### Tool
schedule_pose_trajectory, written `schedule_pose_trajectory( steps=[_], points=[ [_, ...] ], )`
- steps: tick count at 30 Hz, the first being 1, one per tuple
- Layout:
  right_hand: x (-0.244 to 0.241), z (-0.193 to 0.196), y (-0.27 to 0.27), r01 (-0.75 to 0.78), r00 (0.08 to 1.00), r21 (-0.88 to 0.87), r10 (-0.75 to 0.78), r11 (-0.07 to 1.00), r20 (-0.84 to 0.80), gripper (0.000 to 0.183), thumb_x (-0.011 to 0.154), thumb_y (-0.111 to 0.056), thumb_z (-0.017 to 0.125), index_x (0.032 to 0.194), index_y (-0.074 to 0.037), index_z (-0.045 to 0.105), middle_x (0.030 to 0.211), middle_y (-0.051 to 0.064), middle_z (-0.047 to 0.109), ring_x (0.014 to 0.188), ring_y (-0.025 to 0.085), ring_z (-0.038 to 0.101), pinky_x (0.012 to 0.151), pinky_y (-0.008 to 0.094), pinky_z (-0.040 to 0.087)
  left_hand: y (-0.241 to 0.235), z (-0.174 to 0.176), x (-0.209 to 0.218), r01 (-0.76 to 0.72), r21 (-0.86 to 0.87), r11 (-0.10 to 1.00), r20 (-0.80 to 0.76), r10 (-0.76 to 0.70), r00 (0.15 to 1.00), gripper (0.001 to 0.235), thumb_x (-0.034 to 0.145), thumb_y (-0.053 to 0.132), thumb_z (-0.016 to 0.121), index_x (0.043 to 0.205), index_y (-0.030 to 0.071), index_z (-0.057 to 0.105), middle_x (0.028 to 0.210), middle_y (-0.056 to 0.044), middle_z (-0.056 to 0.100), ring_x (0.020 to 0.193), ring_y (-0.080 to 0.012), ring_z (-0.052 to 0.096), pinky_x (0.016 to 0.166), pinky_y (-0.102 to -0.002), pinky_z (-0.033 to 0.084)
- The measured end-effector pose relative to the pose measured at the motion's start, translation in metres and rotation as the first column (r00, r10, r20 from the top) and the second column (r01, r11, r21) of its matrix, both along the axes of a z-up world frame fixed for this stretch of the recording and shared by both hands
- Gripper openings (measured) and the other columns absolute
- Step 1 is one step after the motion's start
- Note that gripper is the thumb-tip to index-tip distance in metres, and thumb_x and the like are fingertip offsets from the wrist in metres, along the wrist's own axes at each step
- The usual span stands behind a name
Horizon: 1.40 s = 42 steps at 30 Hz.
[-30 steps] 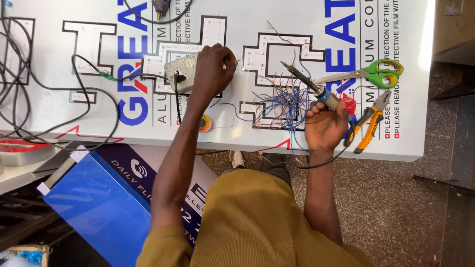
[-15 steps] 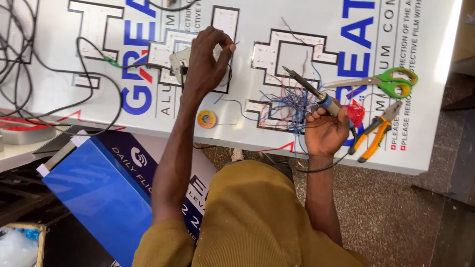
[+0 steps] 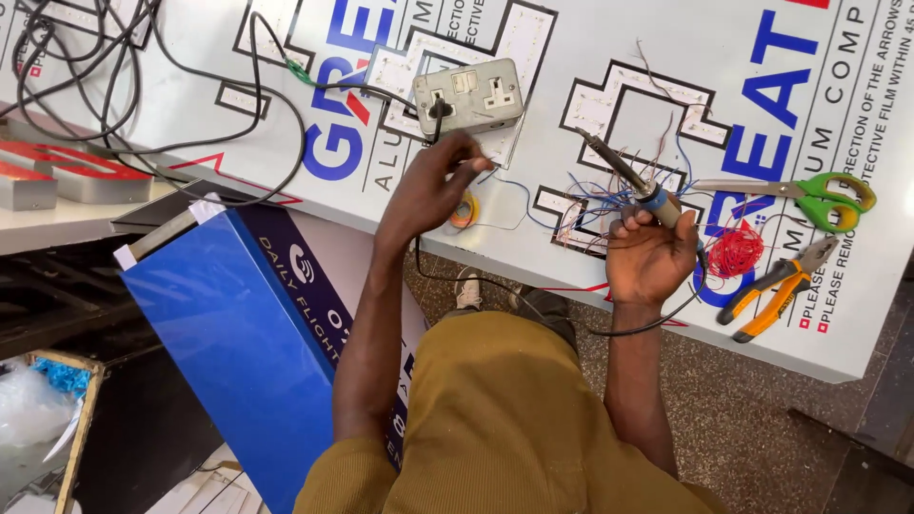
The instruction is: Soldering wires to LED modules on a sign board to create electrical connections.
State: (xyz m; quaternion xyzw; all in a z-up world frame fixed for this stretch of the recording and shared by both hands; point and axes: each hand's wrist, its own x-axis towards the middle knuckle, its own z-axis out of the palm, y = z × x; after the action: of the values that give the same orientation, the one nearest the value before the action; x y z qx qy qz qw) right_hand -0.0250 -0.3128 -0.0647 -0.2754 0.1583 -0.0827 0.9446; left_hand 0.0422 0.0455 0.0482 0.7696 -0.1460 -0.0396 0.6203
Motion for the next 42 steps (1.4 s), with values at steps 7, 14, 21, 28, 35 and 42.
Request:
schedule_pose_trajectory(
  steps=[7,14,21,28,35,42],
  points=[
    [-0.022,0.040,0.013,-0.007,0.994,0.031,0.004,0.999,0.106,0.032,0.110,-0.043,0.072,0.107,-0.011,0.077,0.090,0.004,0.069,0.087,0.019,0.060,0.075,0.034,0.048,-0.061,-0.051,0.092,-0.158,0.543,0.825,0.494,-0.162,0.854,0.021,0.108,-0.008,0.050,0.119,0.008,0.054,0.146,-0.016,0.060,0.161,-0.0458,0.037,0.123,-0.064,0.040],
    [-0.030,0.039,-0.001,0.042,0.991,0.024,-0.045,0.999,0.125,0.034,0.110,-0.046,0.073,0.109,-0.013,0.079,0.091,0.004,0.072,0.088,0.020,0.063,0.075,0.035,0.049,-0.059,-0.072,0.121,-0.284,0.679,0.677,0.594,-0.280,0.754,0.027,0.104,-0.002,0.039,0.123,0.008,0.055,0.116,-0.015,0.067,0.147,-0.0466,0.056,0.119,-0.062,0.041],
    [-0.018,0.034,0.004,0.042,0.994,0.060,-0.047,0.997,0.094,0.037,0.110,-0.047,0.072,0.117,-0.012,0.082,0.091,0.007,0.074,0.086,0.021,0.064,0.074,0.035,0.049,-0.063,-0.077,0.122,-0.462,0.671,0.580,0.697,-0.279,0.661,0.015,0.111,0.012,0.048,0.120,0.011,0.060,0.106,-0.011,0.067,0.109,-0.0410,0.066,0.096,-0.055,0.052],
    [-0.011,0.034,0.020,0.001,0.987,0.032,-0.006,0.999,0.159,0.037,0.114,-0.046,0.068,0.124,-0.015,0.086,0.093,0.006,0.075,0.089,0.022,0.065,0.073,0.037,0.048,-0.064,-0.100,0.154,-0.617,0.617,0.488,0.783,-0.307,0.540,0.020,0.098,0.002,0.050,0.114,0.011,0.057,0.088,-0.009,0.055,0.073,-0.0298,0.050,0.076,-0.049,0.051],
    [-0.009,0.034,0.024,-0.002,0.990,0.039,-0.004,0.999,0.142,0.035,0.113,-0.043,0.070,0.122,-0.013,0.086,0.091,0.008,0.074,0.086,0.023,0.065,0.072,0.038,0.048,0.010,-0.066,0.126,-0.400,0.702,0.590,0.622,-0.233,0.747,0.024,0.113,0.009,0.042,0.132,0.003,0.058,0.104,-0.020,0.073,0.089,-0.0370,0.071,0.092,-0.057,0.060],
    [-0.004,0.014,0.020,-0.008,0.996,-0.005,0.009,1.000,0.092,0.041,0.111,-0.050,0.067,0.131,-0.017,0.080,0.092,0.012,0.075,0.090,0.026,0.072,0.075,0.037,0.058,0.093,-0.101,0.097,-0.548,0.692,0.470,0.686,-0.193,0.702,0.012,0.118,0.009,0.054,0.115,0.007,0.066,0.098,-0.012,0.067,0.122,-0.0404,0.076,0.114,-0.054,0.048]
  ],
)
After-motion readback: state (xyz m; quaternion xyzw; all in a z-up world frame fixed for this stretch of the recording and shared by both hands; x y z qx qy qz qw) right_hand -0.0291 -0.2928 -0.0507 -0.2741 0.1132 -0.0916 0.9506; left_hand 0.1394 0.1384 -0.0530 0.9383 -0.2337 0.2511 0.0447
